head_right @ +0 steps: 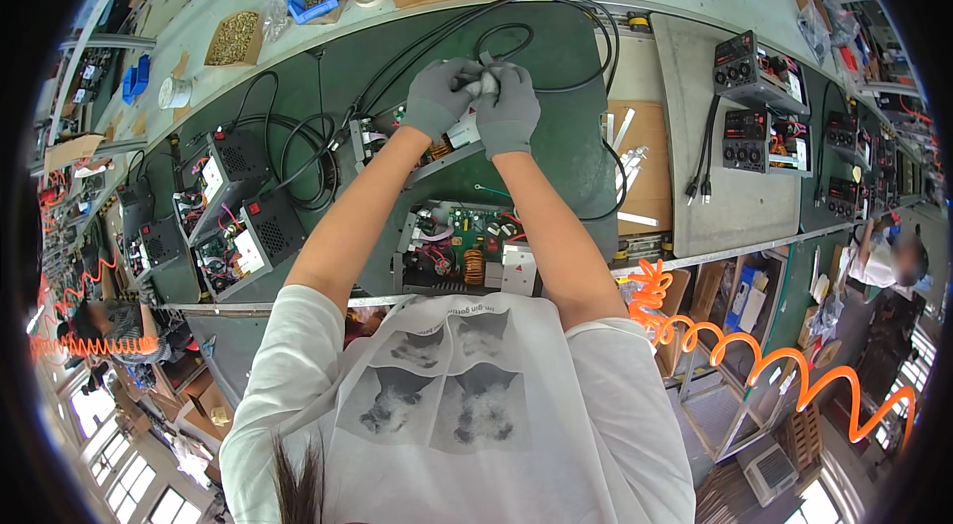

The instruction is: Assembling and checking electrical power supply units at a workbench.

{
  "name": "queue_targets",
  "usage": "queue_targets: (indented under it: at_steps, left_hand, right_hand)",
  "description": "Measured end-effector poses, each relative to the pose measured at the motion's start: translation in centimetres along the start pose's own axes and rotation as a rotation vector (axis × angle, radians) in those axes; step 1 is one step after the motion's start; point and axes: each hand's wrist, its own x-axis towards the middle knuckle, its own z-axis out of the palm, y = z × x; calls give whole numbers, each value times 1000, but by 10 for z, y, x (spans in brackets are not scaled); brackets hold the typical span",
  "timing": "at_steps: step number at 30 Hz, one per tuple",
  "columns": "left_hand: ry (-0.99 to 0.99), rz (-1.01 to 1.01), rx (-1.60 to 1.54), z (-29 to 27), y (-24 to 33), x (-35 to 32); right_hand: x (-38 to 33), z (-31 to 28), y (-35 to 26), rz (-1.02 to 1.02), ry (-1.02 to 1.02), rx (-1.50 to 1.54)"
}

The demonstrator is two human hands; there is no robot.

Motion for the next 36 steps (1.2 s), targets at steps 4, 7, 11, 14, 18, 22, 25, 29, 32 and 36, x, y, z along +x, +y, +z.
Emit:
queue_targets:
  at_steps: [4,7,11,14,18,22,25,29,32,36]
  left_hand:
    - [129,-83,-151,7,-6,-4]
    - [275,29,91,6,-18,-2]
    - [-29,124,685,-8,8,6]
    - [-239,36,799,-15,28,12]
    - [-175,73,782,-11,23,10]
    - [-178,92,781,-8,20,13]
    - [-171,90,763,-4,20,15]
    - [-96,69,715,9,10,15]
    - [-28,50,726,18,2,20]
    - [13,39,580,-3,2,11]
  right_hand:
    - [0,1,-1,8,-29,-30]
    - [4,2,-5,90,-41,-89]
    - [5,2,-9,197,-120,-213]
    - [7,0,-11,250,-129,-240]
    - [8,0,-9,323,-138,-237]
    - [8,1,-10,315,-224,-366]
    - [8,-2,-11,315,-238,-379]
    - [9,-2,-15,318,-268,-397]
    - [14,1,-19,335,-330,-422]
    - [15,-3,-20,285,-386,-458]
